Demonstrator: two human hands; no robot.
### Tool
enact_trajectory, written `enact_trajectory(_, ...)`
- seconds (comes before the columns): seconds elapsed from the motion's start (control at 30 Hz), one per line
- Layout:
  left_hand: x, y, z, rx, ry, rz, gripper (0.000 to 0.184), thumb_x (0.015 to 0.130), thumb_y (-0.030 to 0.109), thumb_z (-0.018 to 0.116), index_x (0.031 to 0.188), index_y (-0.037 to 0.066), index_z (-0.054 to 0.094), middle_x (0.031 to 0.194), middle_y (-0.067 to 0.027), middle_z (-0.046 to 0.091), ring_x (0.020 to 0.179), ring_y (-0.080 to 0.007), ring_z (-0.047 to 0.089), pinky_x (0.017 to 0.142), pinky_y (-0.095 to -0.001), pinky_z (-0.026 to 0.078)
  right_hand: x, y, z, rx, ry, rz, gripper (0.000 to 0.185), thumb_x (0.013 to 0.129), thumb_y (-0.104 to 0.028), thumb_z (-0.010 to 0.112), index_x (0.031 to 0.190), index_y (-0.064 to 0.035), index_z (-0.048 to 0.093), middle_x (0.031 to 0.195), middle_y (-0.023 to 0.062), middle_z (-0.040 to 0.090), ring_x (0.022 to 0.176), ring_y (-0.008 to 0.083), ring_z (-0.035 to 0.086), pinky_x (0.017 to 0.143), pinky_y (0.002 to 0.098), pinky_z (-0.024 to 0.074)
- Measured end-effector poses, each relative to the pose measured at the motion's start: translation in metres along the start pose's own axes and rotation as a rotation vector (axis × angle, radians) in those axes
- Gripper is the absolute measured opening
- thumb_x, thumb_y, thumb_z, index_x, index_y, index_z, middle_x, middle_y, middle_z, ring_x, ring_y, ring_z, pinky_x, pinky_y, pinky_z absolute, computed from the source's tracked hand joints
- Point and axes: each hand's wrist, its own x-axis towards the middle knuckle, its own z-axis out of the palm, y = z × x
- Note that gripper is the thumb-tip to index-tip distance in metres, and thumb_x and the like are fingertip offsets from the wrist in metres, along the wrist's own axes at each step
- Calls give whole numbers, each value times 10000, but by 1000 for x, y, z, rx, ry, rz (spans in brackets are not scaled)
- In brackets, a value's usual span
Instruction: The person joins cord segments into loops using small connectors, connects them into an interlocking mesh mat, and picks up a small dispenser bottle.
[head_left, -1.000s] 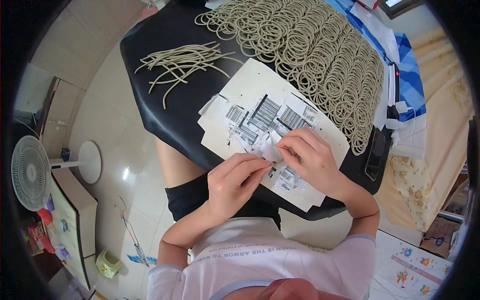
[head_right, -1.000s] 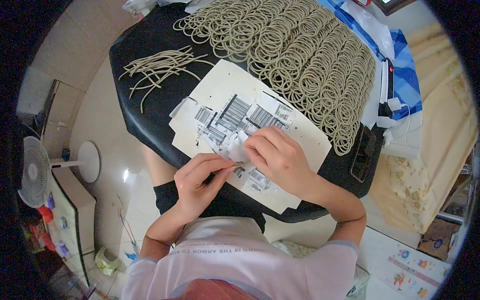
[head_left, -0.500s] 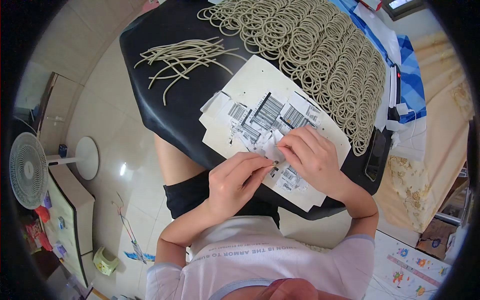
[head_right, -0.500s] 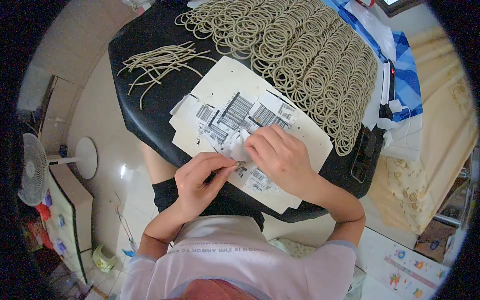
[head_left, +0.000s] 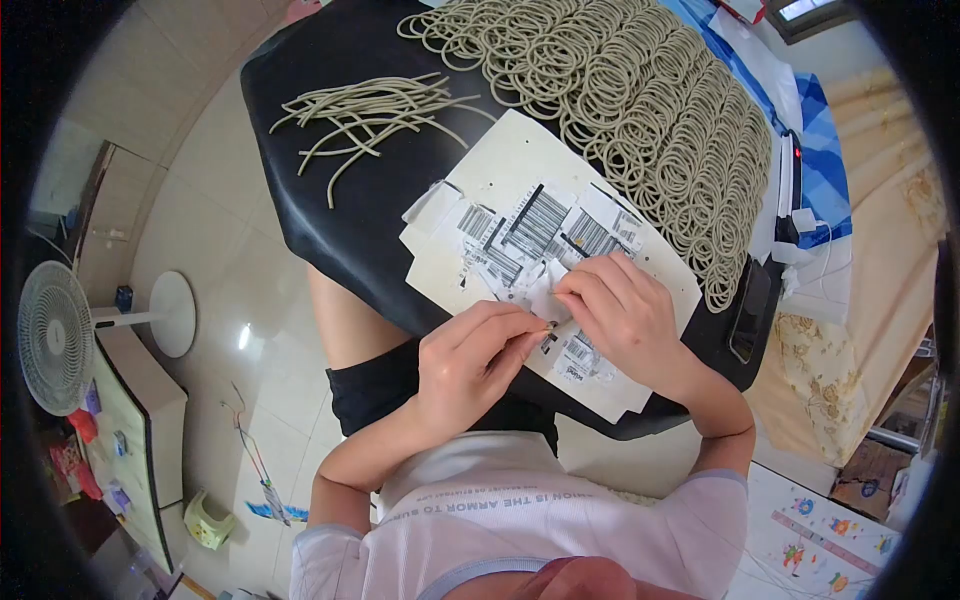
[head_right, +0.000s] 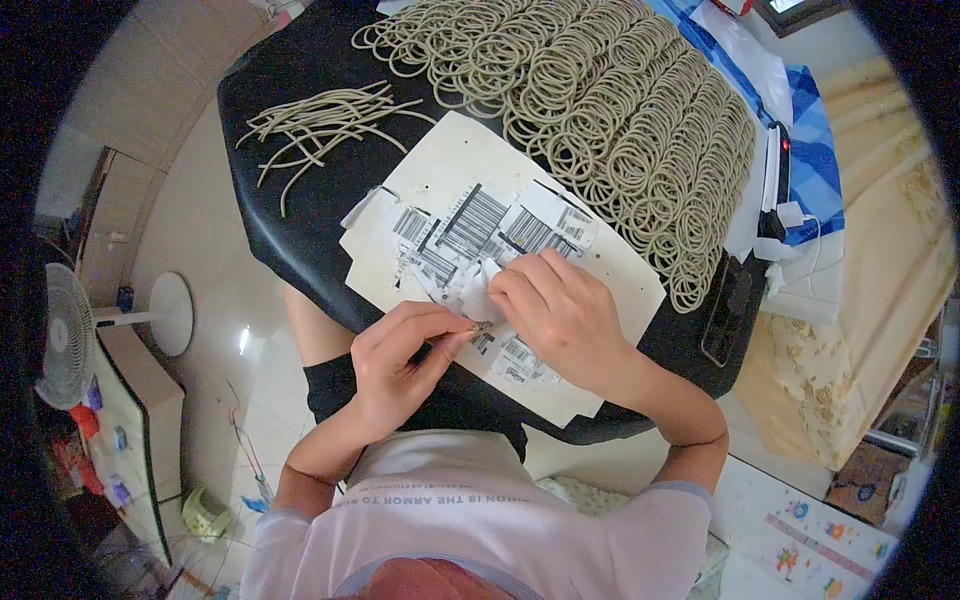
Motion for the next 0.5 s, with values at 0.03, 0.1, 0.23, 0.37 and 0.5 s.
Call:
enact_trajectory(0.03, 0, 0, 0, -1, -4, -2, 175, 762, -34, 745, 916, 18, 679, 856, -88, 662, 632, -181, 620, 520, -265, 496, 0, 0, 0, 0, -5, -1, 146, 763, -68, 698, 860, -66, 589, 814, 36, 534, 735, 201, 538, 601, 308, 469)
enact_trajectory(0.1, 0, 0, -1, -2, -9, -8, 175, 763, -33, 744, 917, 17, 677, 857, -88, 661, 629, -180, 619, 517, -265, 495, 0, 0, -1, 1, -14, -1, 144, 765, -69, 695, 862, -67, 588, 811, 36, 530, 732, 203, 534, 609, 311, 468)
enact_trajectory(0.23, 0, -1, 0, -3, -6, 2, 175, 762, -32, 745, 915, 15, 674, 858, -92, 661, 633, -187, 621, 523, -270, 499, -1, 1, -1, 31, -28, 22, 133, 777, -68, 691, 864, -67, 590, 831, 40, 548, 749, 211, 547, 632, 326, 470)
enact_trajectory(0.37, 1, -1, 0, -7, 0, 1, 173, 760, -33, 745, 910, 13, 671, 856, -96, 661, 637, -194, 624, 527, -275, 502, -1, 2, 0, 85, 1, 40, 124, 789, -73, 689, 867, -67, 593, 857, 43, 565, 770, 214, 558, 643, 330, 467)
enact_trajectory(0.5, 0, -1, 0, -3, -1, -1, 174, 758, -33, 746, 907, 11, 669, 855, -99, 661, 637, -194, 624, 527, -274, 503, -4, 1, 0, 28, -10, 32, 128, 787, -78, 693, 866, -66, 593, 860, 41, 566, 780, 215, 557, 661, 330, 463)
